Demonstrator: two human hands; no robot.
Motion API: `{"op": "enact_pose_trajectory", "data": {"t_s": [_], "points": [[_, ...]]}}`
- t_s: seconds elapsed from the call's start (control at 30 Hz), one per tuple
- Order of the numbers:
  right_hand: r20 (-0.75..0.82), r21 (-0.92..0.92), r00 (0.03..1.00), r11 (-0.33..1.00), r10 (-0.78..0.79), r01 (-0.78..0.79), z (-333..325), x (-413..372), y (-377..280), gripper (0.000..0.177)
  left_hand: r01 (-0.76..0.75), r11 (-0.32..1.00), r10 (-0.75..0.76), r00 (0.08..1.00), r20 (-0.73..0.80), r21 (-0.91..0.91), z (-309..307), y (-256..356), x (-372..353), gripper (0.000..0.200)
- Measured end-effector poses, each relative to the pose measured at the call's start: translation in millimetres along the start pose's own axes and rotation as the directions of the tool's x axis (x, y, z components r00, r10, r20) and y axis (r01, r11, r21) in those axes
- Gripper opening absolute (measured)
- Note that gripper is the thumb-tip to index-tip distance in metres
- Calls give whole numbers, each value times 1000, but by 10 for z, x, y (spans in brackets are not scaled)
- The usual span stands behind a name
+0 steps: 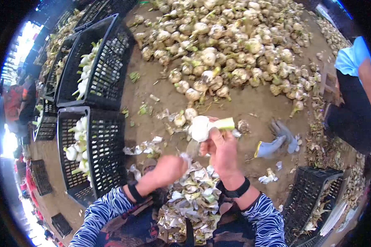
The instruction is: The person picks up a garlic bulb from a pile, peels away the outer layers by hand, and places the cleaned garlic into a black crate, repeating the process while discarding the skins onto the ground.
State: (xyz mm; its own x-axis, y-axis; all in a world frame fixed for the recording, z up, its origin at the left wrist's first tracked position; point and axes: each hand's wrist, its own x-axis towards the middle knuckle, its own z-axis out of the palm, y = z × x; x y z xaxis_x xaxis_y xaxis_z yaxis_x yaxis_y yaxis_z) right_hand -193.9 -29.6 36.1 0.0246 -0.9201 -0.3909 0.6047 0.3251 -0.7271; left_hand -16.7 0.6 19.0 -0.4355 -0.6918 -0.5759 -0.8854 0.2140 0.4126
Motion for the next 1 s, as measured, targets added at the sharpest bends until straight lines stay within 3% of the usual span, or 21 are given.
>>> {"op": "enact_pose_trajectory", "data": {"t_s": [0.07,0.17,0.2,0.23,0.27,0.33,0.4,0.47,0.53,0.57,0.6,0.63,0.67,0.7,0.73,0.77,0.8,0.83,0.87,0.93,1.0], "points": [[25,90,978,974,208,-209,-62,94,-42,44,-106,990,80,963,256,91,158,26,-73,29],[113,173,953,939,282,-298,-139,111,-16,41,-99,995,84,935,345,27,-64,25,-128,38],[103,57,952,954,287,-294,-137,100,9,40,-51,971,56,998,18,-233,-42,-30,-127,46],[94,-59,954,958,285,-281,-133,99,23,39,-90,877,-61,953,-295,-472,-61,-74,-116,56],[-21,-316,987,935,162,-160,-54,25,86,36,-93,879,-51,957,-286,-467,-101,-92,-104,56],[60,-609,995,787,-83,102,10,-10,407,35,-377,588,-28,875,-484,-716,-219,-35,-68,72],[282,-883,945,342,-163,323,67,-131,445,29,-261,525,-34,945,-326,-810,-284,-53,-79,72],[257,-832,956,470,-144,295,32,-148,506,26,-119,463,-53,985,-161,-878,-385,-126,-164,71],[198,-467,921,858,336,-213,-1,-169,370,27,5,605,-132,987,-93,-796,-497,-218,-261,67],[240,-668,959,743,152,49,-84,-163,337,29,-33,524,-254,948,-193,-851,-456,-301,-309,61],[303,-803,938,487,-166,345,-289,-71,348,31,-119,657,-284,876,-390,-745,-593,-380,-410,56],[433,-845,793,114,-428,522,-485,52,338,33,-74,738,-392,762,-516,-670,-824,-338,-567,52],[329,-920,824,41,-462,390,-642,126,290,34,-137,724,-436,670,-601,-676,-1046,-332,-722,52],[223,-970,836,-25,-502,244,-711,192,249,35,-21,978,-181,398,-899,-206,-1043,-717,-831,51],[224,-969,837,-22,-499,246,-701,248,245,35,234,969,-140,248,-959,-80,-1223,-764,-1000,55],[106,-992,929,26,-354,123,-691,295,246,34,411,908,-33,262,-965,81,-1345,-1121,-1219,57],[-18,-999,980,52,-200,-7,-685,356,242,33,736,661,-37,227,-973,146,-1385,-1244,-1395,57],[-108,-994,986,8,-126,-108,-679,478,350,33,844,521,-99,212,-972,131,-1403,-1374,-1518,58],[-108,-994,986,14,-125,-107,-688,554,432,33,845,518,-94,213,-972,135,-1382,-1360,-1543,58],[97,-973,956,177,-278,150,-713,680,612,33,719,680,45,152,-987,141,-1314,-1285,-1556,63],[201,-954,903,134,-380,269,-858,800,703,28,314,947,-22,265,-964,65,-1219,-1000,-1278,59]]}}
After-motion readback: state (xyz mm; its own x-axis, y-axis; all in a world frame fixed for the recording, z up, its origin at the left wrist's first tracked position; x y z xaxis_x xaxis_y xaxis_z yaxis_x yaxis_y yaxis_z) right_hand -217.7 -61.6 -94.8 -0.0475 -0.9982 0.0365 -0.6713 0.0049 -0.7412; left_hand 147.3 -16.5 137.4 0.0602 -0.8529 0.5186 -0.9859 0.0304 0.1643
